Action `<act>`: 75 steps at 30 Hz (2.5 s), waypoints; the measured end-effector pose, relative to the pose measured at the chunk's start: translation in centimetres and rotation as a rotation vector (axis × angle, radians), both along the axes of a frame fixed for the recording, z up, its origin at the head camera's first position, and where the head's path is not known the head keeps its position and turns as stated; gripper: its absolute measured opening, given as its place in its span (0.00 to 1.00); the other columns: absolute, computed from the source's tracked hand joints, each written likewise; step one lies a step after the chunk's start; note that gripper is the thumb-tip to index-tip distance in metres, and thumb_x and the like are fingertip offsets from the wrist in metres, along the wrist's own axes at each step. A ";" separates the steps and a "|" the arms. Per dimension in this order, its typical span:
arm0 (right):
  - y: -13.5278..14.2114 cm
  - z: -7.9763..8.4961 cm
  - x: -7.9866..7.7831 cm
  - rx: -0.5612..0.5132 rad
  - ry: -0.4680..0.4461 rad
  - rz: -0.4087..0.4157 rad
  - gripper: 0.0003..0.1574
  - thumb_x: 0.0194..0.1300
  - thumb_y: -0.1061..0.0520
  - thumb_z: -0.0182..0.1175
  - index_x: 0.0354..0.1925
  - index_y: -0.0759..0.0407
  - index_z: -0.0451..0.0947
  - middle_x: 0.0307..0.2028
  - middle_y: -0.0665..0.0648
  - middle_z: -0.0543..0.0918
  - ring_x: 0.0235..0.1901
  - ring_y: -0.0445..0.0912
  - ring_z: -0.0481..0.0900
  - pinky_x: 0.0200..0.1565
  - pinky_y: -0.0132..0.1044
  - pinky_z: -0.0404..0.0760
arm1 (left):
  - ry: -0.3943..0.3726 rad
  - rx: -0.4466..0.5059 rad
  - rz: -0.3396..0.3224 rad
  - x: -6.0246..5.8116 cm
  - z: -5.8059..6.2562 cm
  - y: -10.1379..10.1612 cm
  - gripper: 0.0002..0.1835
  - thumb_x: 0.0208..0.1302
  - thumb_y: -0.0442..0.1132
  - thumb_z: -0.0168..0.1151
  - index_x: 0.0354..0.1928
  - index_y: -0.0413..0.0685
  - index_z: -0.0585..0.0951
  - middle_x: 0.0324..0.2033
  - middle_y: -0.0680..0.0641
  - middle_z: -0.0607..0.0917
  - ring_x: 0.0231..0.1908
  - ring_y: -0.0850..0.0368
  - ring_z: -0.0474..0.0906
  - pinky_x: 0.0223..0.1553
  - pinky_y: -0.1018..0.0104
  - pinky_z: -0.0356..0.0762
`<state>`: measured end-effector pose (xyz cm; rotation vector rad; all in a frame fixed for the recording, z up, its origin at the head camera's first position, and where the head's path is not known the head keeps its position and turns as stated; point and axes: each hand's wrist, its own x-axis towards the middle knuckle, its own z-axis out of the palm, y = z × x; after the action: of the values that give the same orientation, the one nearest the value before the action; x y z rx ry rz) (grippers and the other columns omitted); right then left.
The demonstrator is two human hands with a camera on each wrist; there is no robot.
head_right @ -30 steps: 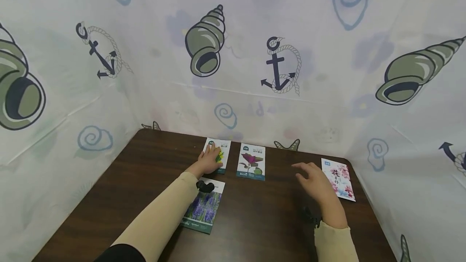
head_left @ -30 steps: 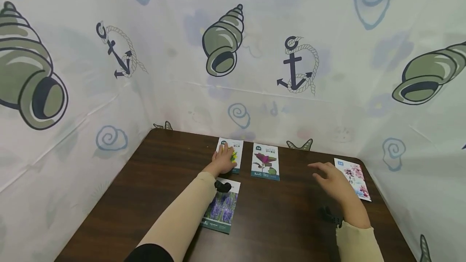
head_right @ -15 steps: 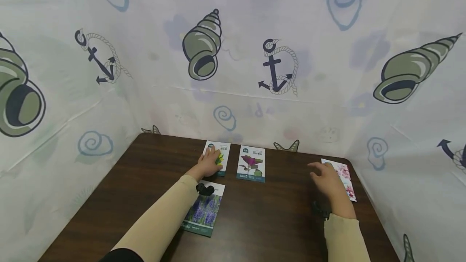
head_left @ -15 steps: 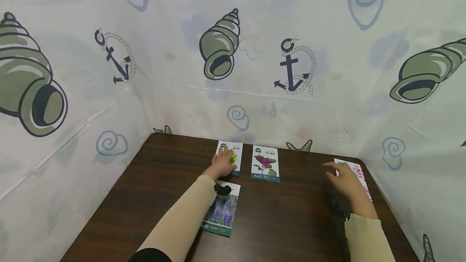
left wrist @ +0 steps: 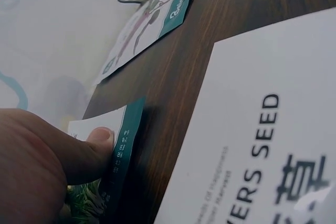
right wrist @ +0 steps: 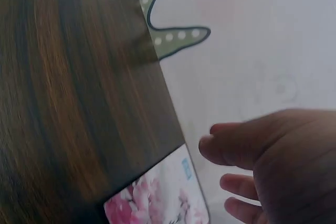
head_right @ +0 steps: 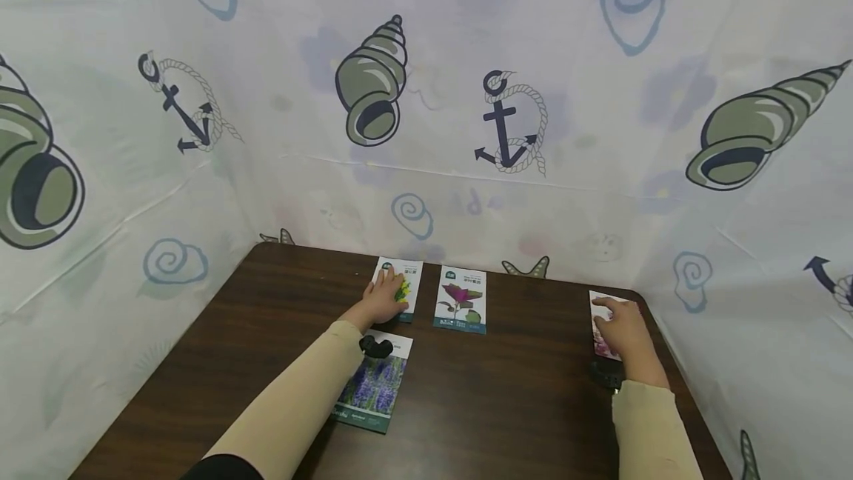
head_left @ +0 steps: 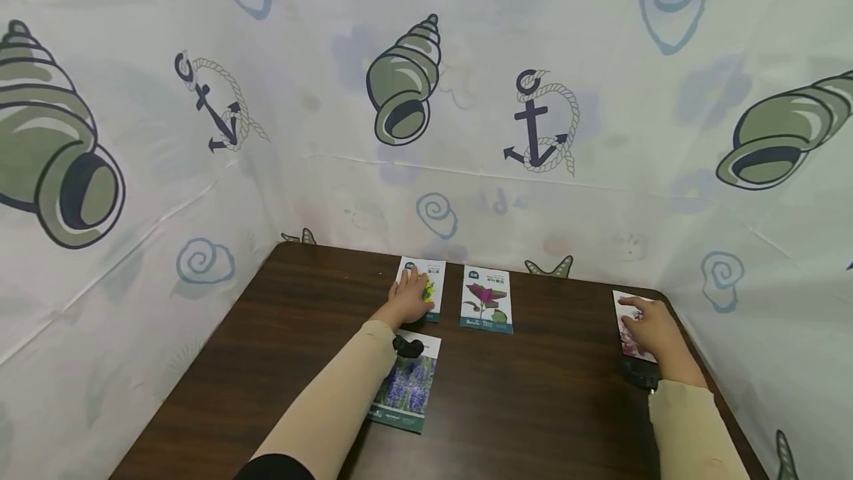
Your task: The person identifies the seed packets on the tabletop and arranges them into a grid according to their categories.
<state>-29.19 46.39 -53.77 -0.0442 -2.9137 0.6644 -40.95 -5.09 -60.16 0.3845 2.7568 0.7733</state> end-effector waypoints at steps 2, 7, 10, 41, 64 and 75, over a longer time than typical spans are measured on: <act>0.8 -0.4 0.0 0.013 -0.007 -0.016 0.28 0.70 0.62 0.63 0.67 0.70 0.79 0.53 0.85 0.79 0.26 0.60 0.80 0.31 0.47 0.76 | -0.006 -0.008 0.000 0.0 0.0 0.0 0.46 0.82 0.50 0.61 0.90 0.50 0.48 0.89 0.41 0.34 0.89 0.41 0.24 0.87 0.37 0.30; 1.9 -0.5 0.2 0.049 -0.055 -0.052 0.30 0.68 0.62 0.63 0.66 0.71 0.78 0.61 0.89 0.74 0.50 0.75 0.77 0.50 0.66 0.78 | -0.025 -0.018 0.003 0.0 0.1 0.2 0.46 0.83 0.50 0.61 0.90 0.52 0.47 0.89 0.43 0.33 0.88 0.42 0.23 0.87 0.38 0.29; 2.2 -0.5 0.3 0.048 -0.076 -0.052 0.30 0.68 0.62 0.63 0.66 0.72 0.77 0.58 0.88 0.77 0.48 0.74 0.79 0.50 0.67 0.79 | -0.022 -0.013 0.000 0.0 0.2 0.3 0.46 0.83 0.50 0.61 0.90 0.52 0.48 0.89 0.43 0.33 0.88 0.42 0.23 0.87 0.38 0.29; 2.5 -3.6 1.3 -0.097 -0.222 -0.102 0.34 0.75 0.57 0.56 0.73 0.72 0.72 0.71 0.92 0.57 0.71 0.85 0.58 0.72 0.82 0.59 | -0.035 -0.044 0.016 -0.1 -0.1 0.3 0.46 0.82 0.50 0.63 0.90 0.53 0.49 0.89 0.43 0.34 0.89 0.41 0.24 0.87 0.38 0.30; -2.9 -3.8 3.9 -0.003 -0.150 -0.052 0.29 0.74 0.57 0.63 0.69 0.67 0.78 0.61 0.87 0.70 0.55 0.80 0.77 0.60 0.79 0.74 | -0.014 0.000 0.014 -0.1 -0.2 0.2 0.45 0.82 0.49 0.61 0.90 0.52 0.49 0.89 0.43 0.35 0.89 0.42 0.23 0.87 0.38 0.27; -6.1 -4.0 5.9 0.022 -0.112 -0.045 0.28 0.74 0.57 0.65 0.68 0.64 0.80 0.58 0.83 0.75 0.55 0.80 0.78 0.58 0.77 0.77 | -0.033 -0.021 0.023 -0.3 -0.4 0.2 0.46 0.81 0.50 0.63 0.90 0.53 0.50 0.89 0.44 0.35 0.89 0.43 0.23 0.87 0.38 0.29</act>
<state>-23.33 40.29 -57.79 -0.1488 -3.0163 0.6419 -41.26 -4.87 -60.55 0.3332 2.7407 0.7488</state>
